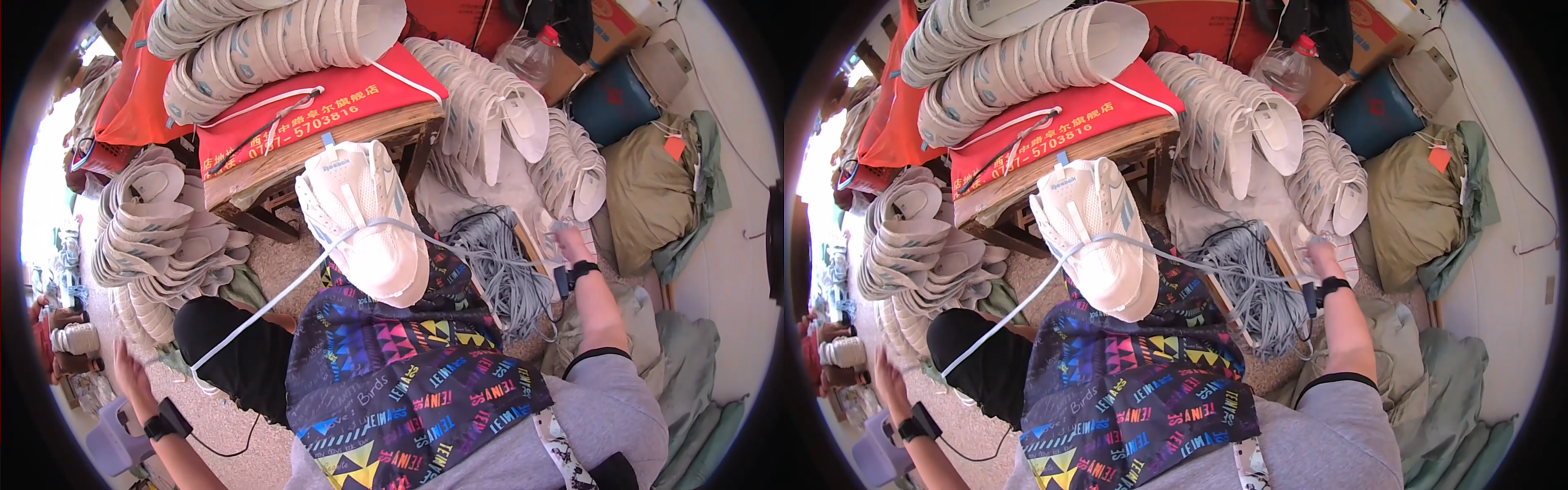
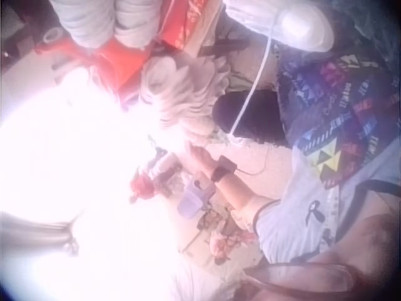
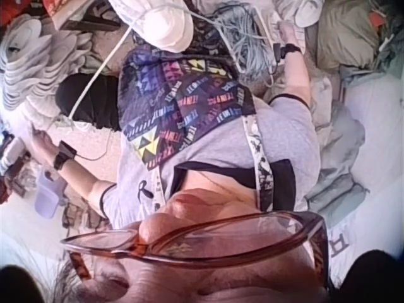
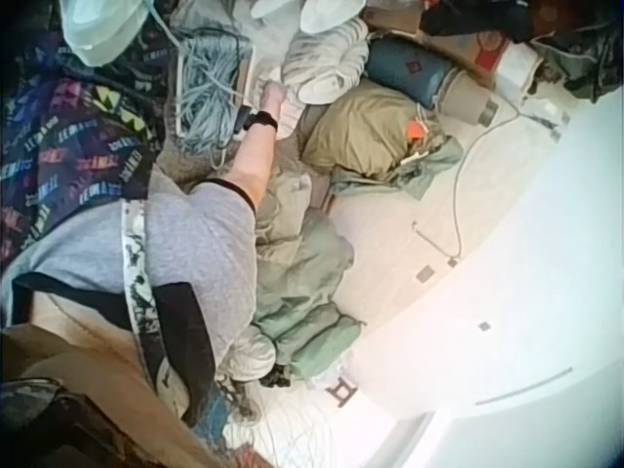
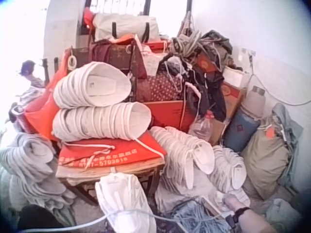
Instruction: The recorder is lacing a white sneaker while sitting in a shoe workshop environment.
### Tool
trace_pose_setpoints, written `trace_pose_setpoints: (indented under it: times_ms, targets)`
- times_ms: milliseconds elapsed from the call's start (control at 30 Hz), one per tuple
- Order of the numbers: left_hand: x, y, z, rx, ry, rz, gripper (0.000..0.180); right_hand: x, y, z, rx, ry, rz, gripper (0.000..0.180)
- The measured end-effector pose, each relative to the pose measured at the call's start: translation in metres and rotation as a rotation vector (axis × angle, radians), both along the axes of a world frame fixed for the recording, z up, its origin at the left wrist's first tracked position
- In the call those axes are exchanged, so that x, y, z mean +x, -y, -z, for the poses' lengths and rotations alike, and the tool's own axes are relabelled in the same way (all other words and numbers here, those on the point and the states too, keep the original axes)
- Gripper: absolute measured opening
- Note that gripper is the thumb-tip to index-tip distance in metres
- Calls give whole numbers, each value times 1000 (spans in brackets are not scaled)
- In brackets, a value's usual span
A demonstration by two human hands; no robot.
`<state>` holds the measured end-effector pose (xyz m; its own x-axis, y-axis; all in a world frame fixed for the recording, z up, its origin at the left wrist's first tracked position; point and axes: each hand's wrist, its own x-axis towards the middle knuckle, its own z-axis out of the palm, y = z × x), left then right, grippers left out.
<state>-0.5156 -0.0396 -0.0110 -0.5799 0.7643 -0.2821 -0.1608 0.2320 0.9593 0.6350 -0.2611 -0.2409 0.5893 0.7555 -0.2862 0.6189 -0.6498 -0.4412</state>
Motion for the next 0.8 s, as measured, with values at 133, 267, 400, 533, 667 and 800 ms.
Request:
trace_pose_setpoints:
  times_ms: [133,267,400,533,667,800]
  targets:
    - [291,-28,-79,34,-188,463,38,-212,-133,-151,220,-277,-172,26]
    - [423,-12,-84,62,-151,891,21,-329,-184,-243,408,-973,-307,27]
    - [481,-11,-32,102,124,959,20,-388,-199,-247,452,-1071,-396,20]
    - [508,3,-16,132,24,989,21,-398,-197,-245,419,-788,-503,14]
    - [514,6,-21,54,-134,1034,23,-395,-193,-253,421,-836,-576,17]
    - [515,5,-15,142,-183,1016,23,-401,-195,-263,737,-1055,-539,23]
